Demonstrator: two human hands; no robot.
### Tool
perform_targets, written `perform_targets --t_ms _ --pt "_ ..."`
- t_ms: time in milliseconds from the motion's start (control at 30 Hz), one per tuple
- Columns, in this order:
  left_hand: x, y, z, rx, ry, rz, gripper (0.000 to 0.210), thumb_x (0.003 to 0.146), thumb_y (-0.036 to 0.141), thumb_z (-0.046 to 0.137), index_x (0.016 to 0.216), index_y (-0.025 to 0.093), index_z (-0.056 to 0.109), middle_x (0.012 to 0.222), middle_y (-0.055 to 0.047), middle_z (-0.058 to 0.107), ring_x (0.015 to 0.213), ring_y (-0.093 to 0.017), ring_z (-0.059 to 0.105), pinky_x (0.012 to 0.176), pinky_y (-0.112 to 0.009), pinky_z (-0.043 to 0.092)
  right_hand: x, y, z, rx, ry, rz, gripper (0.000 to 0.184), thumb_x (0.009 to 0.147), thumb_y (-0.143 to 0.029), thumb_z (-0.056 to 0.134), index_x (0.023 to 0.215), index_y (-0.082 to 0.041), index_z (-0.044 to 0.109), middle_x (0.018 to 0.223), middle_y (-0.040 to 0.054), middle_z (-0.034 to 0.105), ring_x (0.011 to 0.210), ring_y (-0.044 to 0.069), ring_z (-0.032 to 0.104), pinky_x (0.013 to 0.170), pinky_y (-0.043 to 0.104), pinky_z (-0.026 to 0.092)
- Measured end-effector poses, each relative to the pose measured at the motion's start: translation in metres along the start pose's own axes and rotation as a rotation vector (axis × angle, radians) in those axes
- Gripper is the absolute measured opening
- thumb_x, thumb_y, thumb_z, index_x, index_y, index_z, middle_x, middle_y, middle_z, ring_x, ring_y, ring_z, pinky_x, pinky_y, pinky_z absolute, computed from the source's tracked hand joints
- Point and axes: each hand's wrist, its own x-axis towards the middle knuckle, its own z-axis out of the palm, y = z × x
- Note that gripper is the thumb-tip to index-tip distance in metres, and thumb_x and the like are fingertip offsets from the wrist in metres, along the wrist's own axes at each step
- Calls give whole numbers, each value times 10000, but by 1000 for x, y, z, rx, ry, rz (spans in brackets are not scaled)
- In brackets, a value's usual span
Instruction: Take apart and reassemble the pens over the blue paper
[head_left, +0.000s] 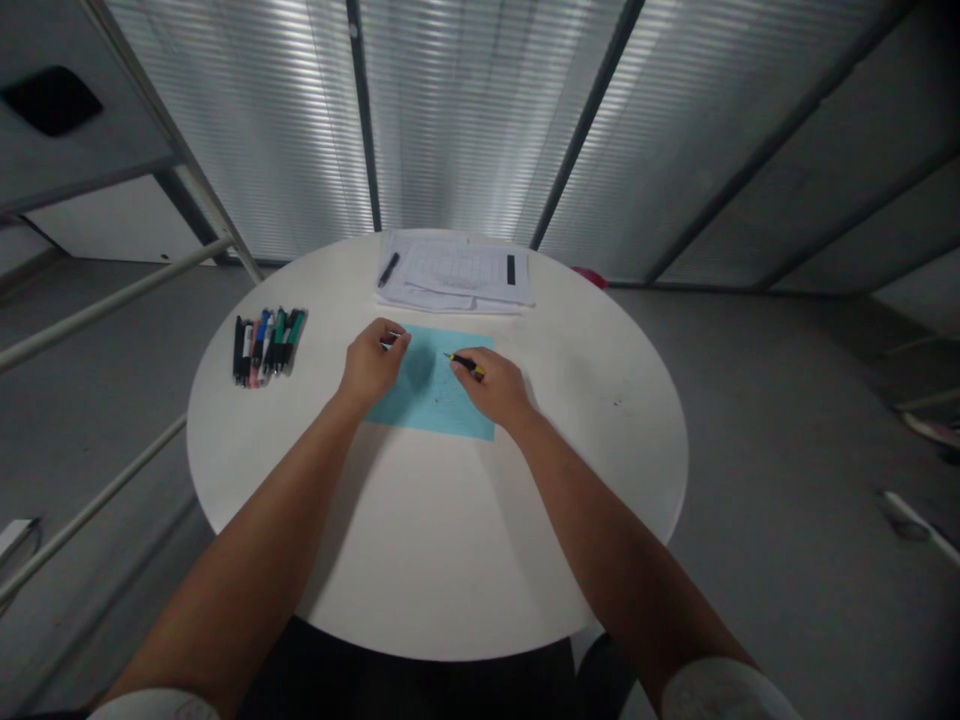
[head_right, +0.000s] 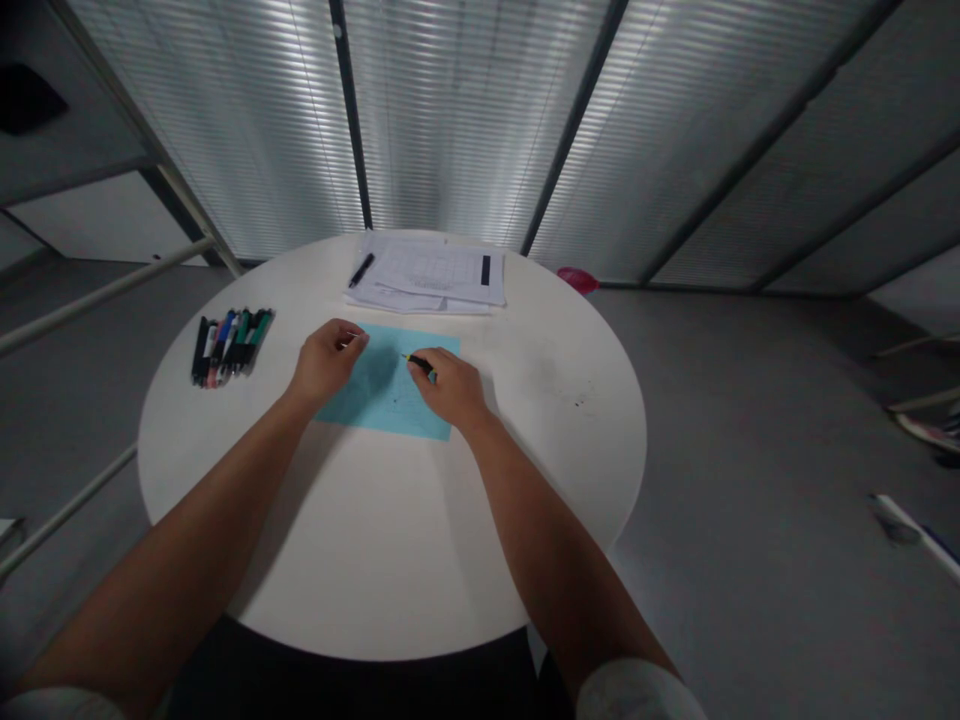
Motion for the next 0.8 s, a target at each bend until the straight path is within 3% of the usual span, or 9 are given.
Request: perform_targets --t_ms 67,167,333,533,800 --pt "-2 6 5 -181 -16 -44 158 794 323 633 821 167 642 750 -28 645 669 -142 572 677 -284 446 0 0 0 5 3 2 226 915 -359 539 1047 -250 686 1030 44 724 943 189 667 863 328 515" --pt "-6 16 11 -482 -133 -189 151 740 280 691 770 152 616 648 2 594 536 -105 515 582 -268 434 1 1 0 30 12 -10 259 927 -357 526 1114 -253 672 1093 41 717 993 191 665 903 336 512" --pt "-15 29 16 -905 -301 -397 197 676 159 749 794 130 594 795 -49 689 657 -126 642 734 -322 525 1 0 -1 62 -4 -16 333 962 -372 471 1247 -287 621 1207 32 687 1069 187 650 960 343 500" --pt "-17 31 17 -1044 -358 -488 143 702 39 704 781 117 614 831 -56 702 723 -125 678 842 -333 533 0 3 -1 66 -24 -48 341 984 -378 428 1239 -282 633 1182 32 695 1073 183 646 963 336 497" --pt "-15 29 20 -1068 -303 -508 138 722 14 689 783 115 616 771 -41 681 712 -117 672 877 -339 529 0 3 -1 65 -8 -62 326 977 -367 449 1226 -296 647 1154 27 703 1054 179 652 949 328 500"
